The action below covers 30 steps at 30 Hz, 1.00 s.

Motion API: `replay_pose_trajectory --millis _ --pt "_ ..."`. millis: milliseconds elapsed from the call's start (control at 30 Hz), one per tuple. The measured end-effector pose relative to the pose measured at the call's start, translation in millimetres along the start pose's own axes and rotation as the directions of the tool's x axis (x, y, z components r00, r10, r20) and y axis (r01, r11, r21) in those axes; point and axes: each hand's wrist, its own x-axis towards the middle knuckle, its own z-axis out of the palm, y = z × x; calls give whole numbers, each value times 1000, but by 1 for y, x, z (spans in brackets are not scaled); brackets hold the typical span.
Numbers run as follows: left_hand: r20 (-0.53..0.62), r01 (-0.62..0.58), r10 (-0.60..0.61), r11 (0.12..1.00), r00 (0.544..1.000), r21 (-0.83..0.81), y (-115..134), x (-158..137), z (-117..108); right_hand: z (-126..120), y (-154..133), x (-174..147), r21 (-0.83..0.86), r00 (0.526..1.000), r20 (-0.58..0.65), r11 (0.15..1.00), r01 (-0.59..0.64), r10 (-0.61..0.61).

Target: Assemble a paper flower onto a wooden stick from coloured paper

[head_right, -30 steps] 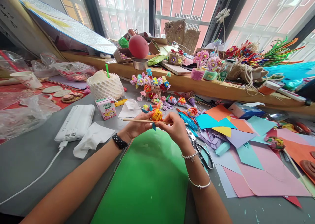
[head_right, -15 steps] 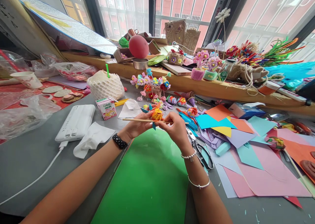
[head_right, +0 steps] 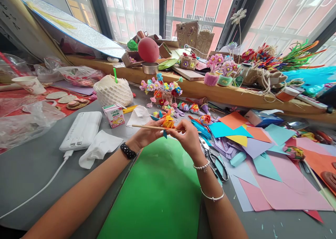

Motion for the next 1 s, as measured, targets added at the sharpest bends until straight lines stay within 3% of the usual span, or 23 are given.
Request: replay_pose_trajectory --millis 667,1000 --pt "5 -10 10 1000 1000 2 0 0 -1 1 2 0 -34 1000 -1 999 20 -20" --pt "-70 -8 4 999 998 -53 2 0 3 2 1 0 25 1000 27 1000 -16 15"
